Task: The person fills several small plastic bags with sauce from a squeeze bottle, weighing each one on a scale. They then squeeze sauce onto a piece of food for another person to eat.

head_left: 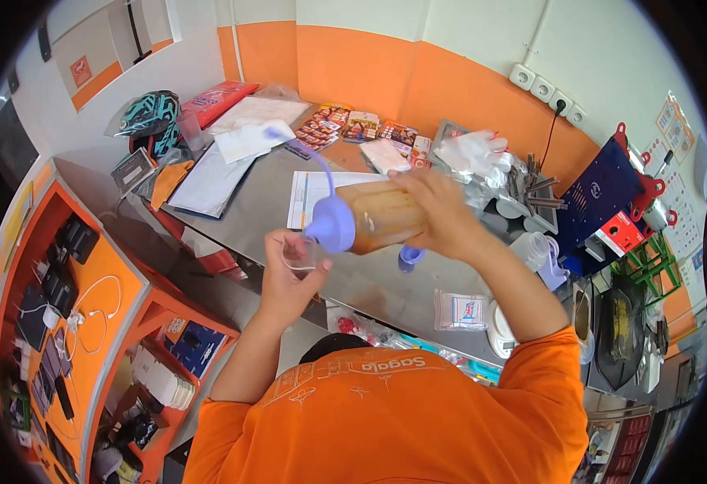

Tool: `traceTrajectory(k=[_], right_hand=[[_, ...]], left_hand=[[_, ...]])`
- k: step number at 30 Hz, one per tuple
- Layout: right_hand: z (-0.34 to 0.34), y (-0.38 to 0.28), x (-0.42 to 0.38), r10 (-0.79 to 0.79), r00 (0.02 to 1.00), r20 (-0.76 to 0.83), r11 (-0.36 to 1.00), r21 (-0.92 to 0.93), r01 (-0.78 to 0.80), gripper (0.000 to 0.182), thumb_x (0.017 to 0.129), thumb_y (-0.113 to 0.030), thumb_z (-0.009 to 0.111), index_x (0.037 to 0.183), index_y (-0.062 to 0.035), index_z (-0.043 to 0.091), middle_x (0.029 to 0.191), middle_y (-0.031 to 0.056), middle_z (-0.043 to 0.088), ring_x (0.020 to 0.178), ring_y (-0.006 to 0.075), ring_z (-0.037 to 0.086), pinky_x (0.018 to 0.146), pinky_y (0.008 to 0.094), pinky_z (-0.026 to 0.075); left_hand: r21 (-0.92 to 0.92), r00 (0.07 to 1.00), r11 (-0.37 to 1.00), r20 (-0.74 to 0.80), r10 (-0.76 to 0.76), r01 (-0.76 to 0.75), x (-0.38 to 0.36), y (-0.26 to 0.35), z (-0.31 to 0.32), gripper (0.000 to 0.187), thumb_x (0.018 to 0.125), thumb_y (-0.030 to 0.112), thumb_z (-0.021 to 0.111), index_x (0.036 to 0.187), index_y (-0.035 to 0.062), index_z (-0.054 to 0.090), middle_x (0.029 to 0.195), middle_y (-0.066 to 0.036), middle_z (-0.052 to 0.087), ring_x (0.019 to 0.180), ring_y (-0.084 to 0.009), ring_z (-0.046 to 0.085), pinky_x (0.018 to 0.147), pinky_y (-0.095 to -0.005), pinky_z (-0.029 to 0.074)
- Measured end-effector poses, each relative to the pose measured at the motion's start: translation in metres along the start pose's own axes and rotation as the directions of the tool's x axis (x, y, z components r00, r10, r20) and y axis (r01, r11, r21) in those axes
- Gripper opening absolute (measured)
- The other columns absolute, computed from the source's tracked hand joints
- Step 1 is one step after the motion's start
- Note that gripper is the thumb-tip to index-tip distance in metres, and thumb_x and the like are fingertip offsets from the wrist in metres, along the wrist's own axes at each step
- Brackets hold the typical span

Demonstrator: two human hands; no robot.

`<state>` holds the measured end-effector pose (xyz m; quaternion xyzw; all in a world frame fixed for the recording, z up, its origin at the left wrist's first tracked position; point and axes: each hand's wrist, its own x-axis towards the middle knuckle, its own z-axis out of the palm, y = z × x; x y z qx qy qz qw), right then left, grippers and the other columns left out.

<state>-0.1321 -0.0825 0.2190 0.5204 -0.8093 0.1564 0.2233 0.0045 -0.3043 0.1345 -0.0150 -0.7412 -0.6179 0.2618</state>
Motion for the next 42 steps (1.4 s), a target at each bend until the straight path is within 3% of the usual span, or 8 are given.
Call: traceTrajectory(k=[5,12,15,17,21,29,38,42], right_hand=[[0.128,-0.002,-0.056,0.503,0.856,0.123,0.476,0.787,-0.393,0.103,0.055,-0.020,0.085,0.137,-0.0036,0.025,0.129,0.0160,0.041,0.123,0.0294,0.037,0.104,0.0408,0.027],[0.189,-0.001,-0.094,0.682,0.715,-0.151,0.467,0.843,-0.267,0.108,0.059,-0.024,0.084,0.138,-0.0002,0.014,0.131,0.0173,0.037,0.125,0.0299,0.034,0.105,0.0404,0.026],[0.085,-0.029,-0.073,0.498,0.681,-0.537,0.862,0.388,-0.325,0.096,0.064,-0.029,0.080,0.136,-0.0004,0.022,0.127,0.0181,0.040,0.121,0.0334,0.036,0.101,0.0412,0.030],[0.024,-0.054,-0.049,0.278,0.873,-0.400,0.866,0.497,-0.048,0.063,0.073,-0.027,0.073,0.122,-0.0017,0.043,0.115,0.0170,0.049,0.107,0.0319,0.048,0.089,0.0380,0.039],[-0.015,-0.044,-0.051,0.484,0.828,-0.284,0.685,0.711,-0.156,0.012,0.080,-0.012,0.066,0.086,-0.0029,0.060,0.079,0.0046,0.059,0.074,0.0142,0.056,0.069,0.0272,0.045],[-0.109,0.004,-0.129,0.667,0.742,-0.070,0.466,0.816,-0.342,0.011,0.086,-0.012,0.061,0.091,-0.0014,0.059,0.077,0.0012,0.059,0.074,0.0090,0.055,0.068,0.0251,0.045],[-0.172,0.063,-0.245,0.597,0.721,-0.352,0.793,0.390,-0.467,0.010,0.085,-0.013,0.062,0.084,-0.0028,0.059,0.080,0.0061,0.061,0.075,0.0165,0.058,0.068,0.0289,0.044],[-0.181,0.073,-0.291,0.714,0.653,-0.254,0.629,0.643,-0.437,0.016,0.082,-0.016,0.065,0.085,-0.0019,0.060,0.077,0.0086,0.062,0.071,0.0178,0.059,0.068,0.0301,0.045]], left_hand=[[-0.308,1.000,0.951,0.008,0.018,-0.014,0.016,-0.008,0.002,0.053,0.074,0.004,0.070,0.110,0.0102,0.031,0.098,-0.004,0.037,0.090,-0.0111,0.038,0.082,-0.0253,0.034],[-0.456,0.999,0.889,0.001,0.044,-0.039,0.033,0.006,0.015,0.040,0.085,0.036,0.051,0.110,0.0098,0.036,0.096,-0.003,0.034,0.090,-0.0130,0.035,0.085,-0.0282,0.029],[-0.397,0.997,0.916,0.018,0.075,-0.061,0.040,0.022,0.036,0.042,0.084,0.042,0.044,0.110,0.0104,0.037,0.096,-0.002,0.034,0.093,-0.0147,0.035,0.090,-0.0320,0.026],[-0.392,0.990,0.913,0.034,0.135,-0.111,0.042,0.030,0.060,0.039,0.085,0.039,0.045,0.110,0.0103,0.037,0.096,-0.002,0.034,0.093,-0.0148,0.036,0.089,-0.0321,0.027],[-0.408,0.978,0.904,0.102,0.184,-0.127,0.048,0.049,0.105,0.029,0.087,0.024,0.042,0.110,0.0072,0.038,0.094,-0.004,0.038,0.088,-0.0132,0.039,0.082,-0.0290,0.033],[-0.445,0.927,0.895,0.318,0.198,-0.039,0.059,0.094,0.195,0.016,0.086,0.013,0.062,0.095,0.0023,0.055,0.080,-0.002,0.059,0.071,-0.0079,0.053,0.066,-0.0196,0.042],[-0.418,0.910,0.906,0.348,0.224,-0.064,0.017,0.108,0.339,0.012,0.086,0.013,0.063,0.088,0.0031,0.056,0.081,-0.002,0.061,0.075,-0.0072,0.055,0.072,-0.0196,0.042],[-0.401,0.903,0.915,0.378,0.205,-0.039,-0.009,0.098,0.387,0.012,0.086,0.013,0.062,0.087,0.0032,0.055,0.084,-0.003,0.060,0.079,-0.0080,0.054,0.075,-0.0211,0.042]])
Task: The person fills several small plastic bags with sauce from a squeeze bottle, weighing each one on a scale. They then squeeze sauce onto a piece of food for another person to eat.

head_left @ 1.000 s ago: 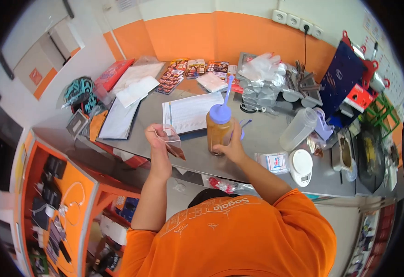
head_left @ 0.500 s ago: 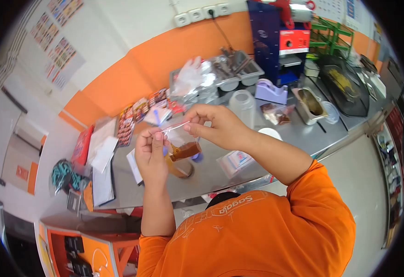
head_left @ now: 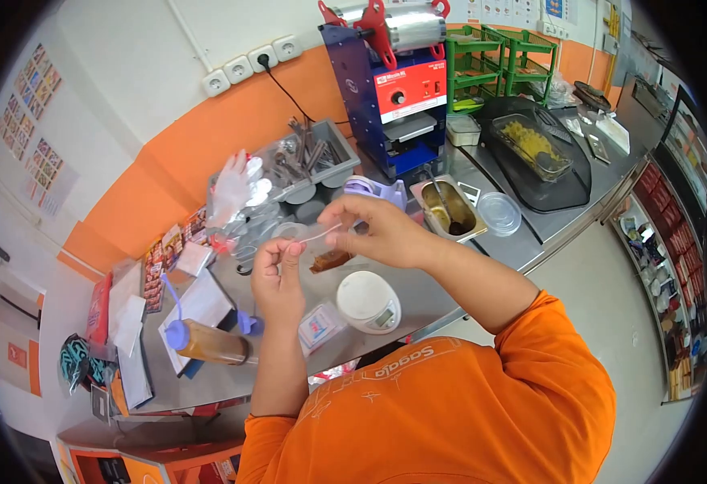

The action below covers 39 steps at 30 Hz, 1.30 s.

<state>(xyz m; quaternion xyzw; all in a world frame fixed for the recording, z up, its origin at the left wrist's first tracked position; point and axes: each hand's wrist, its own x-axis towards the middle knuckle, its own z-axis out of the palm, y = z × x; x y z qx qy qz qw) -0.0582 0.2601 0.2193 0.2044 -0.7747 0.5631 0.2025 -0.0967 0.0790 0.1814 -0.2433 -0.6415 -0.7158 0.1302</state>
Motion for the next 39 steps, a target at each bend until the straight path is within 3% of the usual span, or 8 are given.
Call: traceTrajectory(k=[7,12,19,24,27,29,33,39], right_hand=[[-0.025,0.050,-0.020,0.249,0.943,0.221,0.949,0.137,-0.283,0.015,0.082,-0.015,0.064,0.087,-0.0013,0.062,0.082,0.0082,0.064,0.075,0.0144,0.059,0.069,0.0278,0.046],[-0.026,0.057,-0.016,0.131,0.942,0.310,0.964,0.180,-0.193,0.015,0.081,-0.014,0.064,0.088,-0.0011,0.062,0.083,0.0085,0.064,0.077,0.0152,0.060,0.071,0.0276,0.046],[-0.023,0.057,-0.012,-0.115,0.958,0.264,0.993,0.017,0.115,0.012,0.079,-0.015,0.065,0.084,-0.0046,0.063,0.082,0.0060,0.060,0.075,0.0195,0.058,0.069,0.0303,0.042],[-0.023,0.053,-0.015,-0.092,0.953,0.288,0.995,0.060,0.078,0.007,0.079,-0.015,0.065,0.081,-0.0089,0.064,0.078,0.0037,0.057,0.075,0.0194,0.055,0.072,0.0307,0.035],[-0.025,0.052,-0.016,-0.131,0.939,0.317,0.989,-0.018,0.144,0.005,0.079,-0.015,0.065,0.079,-0.0100,0.064,0.077,0.0031,0.056,0.075,0.0194,0.054,0.072,0.0310,0.033],[-0.025,0.053,-0.018,-0.128,0.932,0.339,0.989,-0.029,0.147,0.004,0.079,-0.015,0.064,0.079,-0.0102,0.064,0.077,0.0028,0.056,0.074,0.0198,0.054,0.071,0.0312,0.033],[-0.021,0.065,-0.029,-0.110,0.926,0.361,0.989,-0.048,0.137,0.004,0.079,-0.013,0.063,0.083,-0.0114,0.063,0.078,0.0018,0.056,0.074,0.0194,0.054,0.073,0.0325,0.032],[-0.005,0.066,-0.045,-0.126,0.938,0.323,0.945,-0.248,0.212,0.004,0.079,-0.012,0.062,0.083,-0.0125,0.061,0.079,0.0010,0.056,0.075,0.0193,0.055,0.074,0.0335,0.031]], left_hand=[[-0.013,0.993,0.996,0.085,-0.085,0.086,-0.036,-0.019,0.049,0.019,0.085,0.014,0.063,0.097,0.0010,0.056,0.104,-0.008,0.057,0.095,-0.0126,0.054,0.084,-0.0256,0.041],[0.000,0.881,0.942,0.355,-0.314,0.336,-0.040,-0.036,0.039,0.031,0.086,0.015,0.061,0.113,0.0002,0.058,0.109,-0.007,0.059,0.102,-0.0137,0.054,0.088,-0.0271,0.041],[0.191,0.939,0.939,0.136,-0.315,0.287,-0.044,-0.020,0.046,0.024,0.090,0.017,0.057,0.107,0.0011,0.064,0.090,-0.007,0.067,0.082,-0.0114,0.061,0.074,-0.0242,0.047],[0.386,0.949,0.889,0.091,-0.300,0.244,-0.047,-0.009,0.051,0.020,0.089,0.014,0.058,0.104,0.0027,0.065,0.091,-0.009,0.068,0.083,-0.0118,0.063,0.073,-0.0245,0.048],[0.286,0.992,0.957,-0.128,-0.005,0.042,-0.049,-0.009,0.053,0.016,0.087,0.012,0.060,0.098,0.0031,0.065,0.091,-0.008,0.067,0.083,-0.0129,0.063,0.072,-0.0250,0.048],[0.345,0.998,0.938,0.049,-0.049,0.029,-0.053,-0.011,0.039,0.013,0.084,0.011,0.063,0.094,0.0025,0.063,0.087,-0.008,0.066,0.081,-0.0165,0.063,0.069,-0.0260,0.047],[0.419,0.997,0.906,0.007,-0.075,0.065,-0.060,-0.015,0.041,0.010,0.082,0.010,0.063,0.090,0.0045,0.062,0.081,-0.007,0.064,0.075,-0.0203,0.061,0.070,-0.0296,0.045],[0.707,0.989,0.691,0.127,0.080,-0.147,-0.071,-0.021,0.045,0.003,0.080,0.010,0.061,0.081,0.0101,0.058,0.078,0.000,0.062,0.068,-0.0172,0.056,0.070,-0.0330,0.031]])
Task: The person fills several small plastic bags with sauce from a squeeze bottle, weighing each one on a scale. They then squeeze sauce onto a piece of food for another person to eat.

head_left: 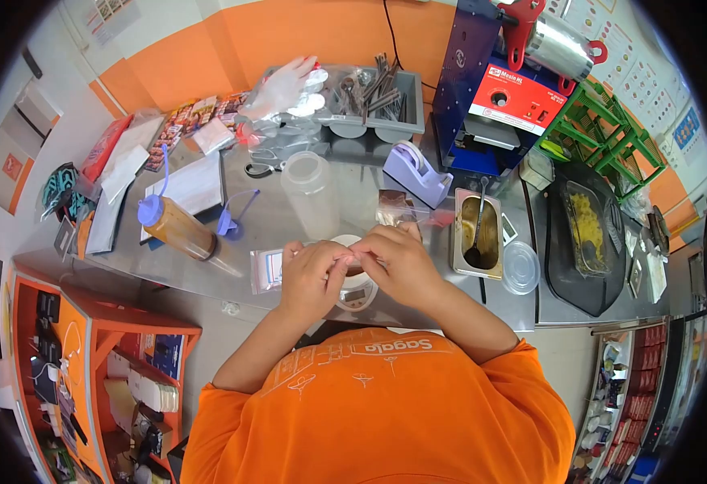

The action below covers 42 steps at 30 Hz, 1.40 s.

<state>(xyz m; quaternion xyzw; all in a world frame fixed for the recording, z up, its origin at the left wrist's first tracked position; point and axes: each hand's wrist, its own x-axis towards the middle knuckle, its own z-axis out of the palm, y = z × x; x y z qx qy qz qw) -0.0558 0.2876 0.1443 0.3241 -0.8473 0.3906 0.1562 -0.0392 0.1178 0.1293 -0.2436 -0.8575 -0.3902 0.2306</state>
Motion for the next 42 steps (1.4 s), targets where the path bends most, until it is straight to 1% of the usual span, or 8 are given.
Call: traceTrajectory(k=[6,15,18,20,25,29,31,42], right_hand=[[-0.003,0.018,-0.020,-0.054,0.993,0.110,0.998,-0.033,0.058,0.006,0.078,-0.014,0.064,0.081,-0.0123,0.059,0.076,0.0010,0.057,0.073,0.0194,0.055,0.075,0.0343,0.033],[-0.033,0.045,0.006,-0.096,0.916,0.390,0.971,-0.165,0.173,0.004,0.080,-0.015,0.058,0.079,-0.0112,0.057,0.071,0.0044,0.059,0.072,0.0222,0.059,0.076,0.0370,0.036],[-0.050,0.076,0.034,-0.035,0.909,0.415,0.858,-0.454,0.240,0.003,0.080,-0.014,0.056,0.079,-0.0111,0.057,0.073,0.0049,0.060,0.074,0.0227,0.060,0.075,0.0362,0.035],[-0.049,0.103,0.040,0.024,0.904,0.426,0.799,-0.552,0.239,0.004,0.080,-0.015,0.056,0.079,-0.0111,0.057,0.074,0.0053,0.061,0.075,0.0226,0.059,0.073,0.0352,0.034],[-0.026,0.123,0.016,0.206,0.839,0.503,0.643,-0.716,0.272,0.012,0.077,-0.011,0.055,0.087,-0.0113,0.061,0.081,0.0046,0.062,0.078,0.0211,0.062,0.073,0.0371,0.039],[-0.008,0.050,-0.015,-0.076,0.897,0.435,0.980,-0.132,0.147,0.020,0.081,-0.021,0.059,0.097,-0.0098,0.063,0.089,0.0069,0.064,0.080,0.0252,0.062,0.074,0.0407,0.043],[0.009,0.037,-0.026,0.020,0.724,0.690,0.949,0.214,-0.231,0.022,0.083,-0.024,0.059,0.097,-0.0072,0.063,0.094,0.0089,0.064,0.084,0.0281,0.061,0.076,0.0399,0.045],[0.082,0.039,-0.026,-0.078,0.635,0.769,0.985,0.156,-0.068,0.024,0.082,-0.022,0.059,0.098,-0.0045,0.062,0.098,0.0138,0.062,0.089,0.0302,0.059,0.080,0.0386,0.045]], left_hand=[[-0.014,0.997,1.000,0.070,0.015,-0.014,-0.024,-0.011,-0.006,0.004,0.081,0.013,0.062,0.080,0.0109,0.059,0.074,0.000,0.061,0.066,-0.0173,0.052,0.071,-0.0319,0.027],[-0.394,0.907,0.827,0.298,-0.298,0.401,-0.036,-0.032,-0.012,0.018,0.085,0.019,0.061,0.098,0.0065,0.060,0.093,-0.006,0.062,0.089,-0.0201,0.056,0.084,-0.0328,0.037],[-0.326,0.814,0.748,0.170,-0.555,0.578,-0.052,-0.066,-0.023,0.031,0.084,0.015,0.058,0.113,0.0039,0.052,0.106,-0.015,0.057,0.102,-0.0296,0.053,0.091,-0.0352,0.039],[0.227,0.872,0.844,-0.184,-0.453,0.486,-0.092,-0.131,-0.011,0.042,0.085,0.016,0.057,0.122,0.0023,0.044,0.116,-0.018,0.051,0.110,-0.0295,0.048,0.091,-0.0352,0.040],[0.088,0.654,0.655,-0.246,-0.716,0.750,-0.143,-0.176,-0.003,0.041,0.085,0.013,0.057,0.122,-0.0005,0.045,0.105,-0.014,0.056,0.096,-0.0218,0.054,0.084,-0.0320,0.044],[-0.260,0.512,0.540,-0.170,-0.842,0.801,-0.143,-0.183,-0.005,0.038,0.084,0.008,0.057,0.120,-0.0016,0.048,0.092,-0.008,0.058,0.080,-0.0134,0.056,0.073,-0.0253,0.046],[-0.248,0.510,0.533,-0.153,-0.846,0.809,-0.137,-0.178,-0.010,0.034,0.084,0.008,0.057,0.116,-0.0025,0.051,0.092,-0.008,0.059,0.080,-0.0136,0.056,0.073,-0.0256,0.046],[-0.180,0.487,0.526,-0.221,-0.845,0.831,-0.132,-0.170,-0.017,0.017,0.086,0.017,0.058,0.087,0.0003,0.059,0.078,-0.006,0.061,0.070,-0.0128,0.055,0.063,-0.0265,0.044]])
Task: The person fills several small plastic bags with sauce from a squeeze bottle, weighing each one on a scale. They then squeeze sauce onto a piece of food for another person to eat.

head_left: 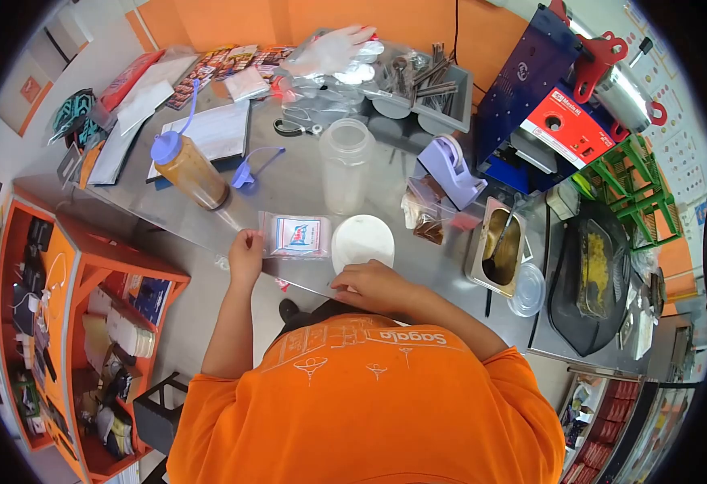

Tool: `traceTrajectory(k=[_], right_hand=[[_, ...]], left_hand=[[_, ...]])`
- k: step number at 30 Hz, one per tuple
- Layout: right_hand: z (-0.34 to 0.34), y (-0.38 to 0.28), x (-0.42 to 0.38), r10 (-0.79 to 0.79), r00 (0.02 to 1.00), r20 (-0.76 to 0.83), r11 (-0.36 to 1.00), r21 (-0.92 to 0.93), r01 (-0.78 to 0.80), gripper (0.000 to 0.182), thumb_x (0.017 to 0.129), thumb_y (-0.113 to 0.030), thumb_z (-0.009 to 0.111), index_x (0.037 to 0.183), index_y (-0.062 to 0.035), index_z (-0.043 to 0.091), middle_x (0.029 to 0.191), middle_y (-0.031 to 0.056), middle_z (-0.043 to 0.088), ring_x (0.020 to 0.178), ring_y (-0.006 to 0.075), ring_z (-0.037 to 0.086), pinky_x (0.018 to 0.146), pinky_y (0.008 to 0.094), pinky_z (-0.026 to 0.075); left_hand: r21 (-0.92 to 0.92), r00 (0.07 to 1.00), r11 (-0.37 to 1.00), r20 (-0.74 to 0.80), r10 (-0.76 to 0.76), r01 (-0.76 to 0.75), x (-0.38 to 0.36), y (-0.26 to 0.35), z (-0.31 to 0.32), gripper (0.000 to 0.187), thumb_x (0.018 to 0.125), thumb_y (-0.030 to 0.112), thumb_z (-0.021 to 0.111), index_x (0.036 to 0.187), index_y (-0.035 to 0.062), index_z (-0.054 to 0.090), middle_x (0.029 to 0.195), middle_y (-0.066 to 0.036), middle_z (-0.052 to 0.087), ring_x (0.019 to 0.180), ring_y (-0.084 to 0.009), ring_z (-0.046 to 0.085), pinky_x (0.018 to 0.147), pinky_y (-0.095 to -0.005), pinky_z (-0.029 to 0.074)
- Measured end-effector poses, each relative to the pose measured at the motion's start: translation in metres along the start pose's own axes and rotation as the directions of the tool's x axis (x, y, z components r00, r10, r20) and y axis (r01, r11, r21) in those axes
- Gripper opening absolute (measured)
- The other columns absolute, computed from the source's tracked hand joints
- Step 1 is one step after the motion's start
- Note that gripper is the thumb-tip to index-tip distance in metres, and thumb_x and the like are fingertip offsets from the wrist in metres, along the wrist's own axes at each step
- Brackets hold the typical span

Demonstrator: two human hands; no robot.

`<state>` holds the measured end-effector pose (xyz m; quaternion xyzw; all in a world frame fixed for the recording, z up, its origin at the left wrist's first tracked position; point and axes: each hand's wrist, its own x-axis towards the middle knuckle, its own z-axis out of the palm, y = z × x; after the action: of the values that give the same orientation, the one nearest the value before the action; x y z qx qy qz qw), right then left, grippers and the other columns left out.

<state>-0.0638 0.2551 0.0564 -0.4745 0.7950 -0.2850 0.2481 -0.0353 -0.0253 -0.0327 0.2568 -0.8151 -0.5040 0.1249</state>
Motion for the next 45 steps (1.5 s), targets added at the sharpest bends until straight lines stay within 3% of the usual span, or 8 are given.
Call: traceTrajectory(k=[10,17,19,25,31,38,41,45], right_hand=[[0.053,0.033,0.067,-0.206,0.941,-0.267,0.835,-0.550,0.026,0.043,0.079,-0.021,0.060,0.119,-0.0047,0.054,0.120,0.0213,0.050,0.114,0.0343,0.047,0.100,0.0496,0.028],[0.053,0.030,0.064,-0.168,0.943,-0.286,0.748,-0.660,-0.067,0.042,0.076,-0.026,0.064,0.113,-0.0096,0.057,0.119,0.0135,0.053,0.114,0.0246,0.048,0.100,0.0476,0.028],[0.015,0.015,0.049,-0.156,0.951,-0.266,0.916,-0.400,0.039,0.024,0.076,-0.024,0.063,0.098,-0.0132,0.062,0.107,0.0061,0.058,0.103,0.0194,0.053,0.094,0.0455,0.032],[-0.065,0.095,-0.001,0.135,0.471,-0.872,0.592,-0.310,-0.744,0.015,0.081,-0.025,0.056,0.084,-0.0115,0.062,0.082,0.0038,0.061,0.078,0.0217,0.060,0.079,0.0454,0.035],[-0.071,0.124,0.005,0.518,0.394,-0.759,0.437,-0.161,-0.885,0.021,0.079,-0.027,0.059,0.088,-0.0077,0.061,0.091,0.0065,0.064,0.081,0.0212,0.064,0.080,0.0451,0.037],[-0.083,0.050,-0.017,0.406,0.442,-0.800,0.872,0.195,-0.449,0.014,0.087,-0.017,0.053,0.090,-0.0041,0.057,0.073,0.0099,0.063,0.066,0.0244,0.062,0.061,0.0350,0.047],[-0.044,0.068,-0.001,0.512,0.622,-0.592,0.752,0.659,0.008,0.014,0.086,-0.015,0.052,0.090,-0.0018,0.056,0.074,0.0112,0.063,0.063,0.0312,0.061,0.063,0.0350,0.048],[-0.009,0.075,0.003,0.580,0.702,-0.414,0.648,0.756,-0.090,0.019,0.085,-0.015,0.054,0.097,-0.0018,0.057,0.079,0.0121,0.062,0.073,0.0284,0.061,0.070,0.0345,0.047]], left_hand=[[-0.140,0.893,0.883,-0.012,0.450,-0.447,-0.020,0.017,-0.007,0.007,0.082,0.009,0.061,0.085,0.0072,0.056,0.104,-0.004,0.060,0.093,-0.0129,0.052,0.079,-0.0314,0.038],[0.376,0.660,0.570,0.174,0.731,-0.730,-0.032,0.038,-0.010,0.014,0.071,0.004,0.064,0.082,0.0074,0.055,0.091,-0.008,0.061,0.087,-0.0243,0.056,0.078,-0.0354,0.039],[0.483,0.622,0.461,0.248,0.743,-0.744,-0.029,0.036,-0.011,0.013,0.071,0.004,0.063,0.081,0.0071,0.055,0.088,-0.007,0.061,0.085,-0.0250,0.056,0.078,-0.0370,0.040],[0.446,0.837,0.708,0.314,0.449,-0.547,-0.027,0.009,-0.009,0.019,0.073,0.007,0.064,0.088,0.0048,0.053,0.082,-0.008,0.060,0.069,-0.0263,0.058,0.063,-0.0371,0.045],[0.425,0.956,0.858,0.169,0.238,-0.289,-0.022,0.019,-0.008,0.023,0.076,0.011,0.065,0.095,0.0029,0.054,0.083,-0.011,0.060,0.066,-0.0255,0.060,0.062,-0.0360,0.047],[0.184,0.995,0.981,0.093,0.043,-0.060,-0.012,0.006,-0.015,0.031,0.080,0.010,0.064,0.109,-0.0004,0.060,0.082,-0.008,0.065,0.071,-0.0131,0.060,0.065,-0.0253,0.047],[0.027,0.998,0.998,0.048,0.049,-0.050,-0.007,-0.012,-0.009,0.027,0.081,0.011,0.063,0.105,-0.0014,0.061,0.081,-0.006,0.064,0.071,-0.0128,0.059,0.065,-0.0255,0.047],[0.121,0.999,0.992,0.032,0.041,-0.045,-0.015,0.005,-0.010,0.025,0.082,0.014,0.064,0.100,-0.0029,0.060,0.077,-0.005,0.062,0.068,-0.0099,0.057,0.062,-0.0227,0.045]])
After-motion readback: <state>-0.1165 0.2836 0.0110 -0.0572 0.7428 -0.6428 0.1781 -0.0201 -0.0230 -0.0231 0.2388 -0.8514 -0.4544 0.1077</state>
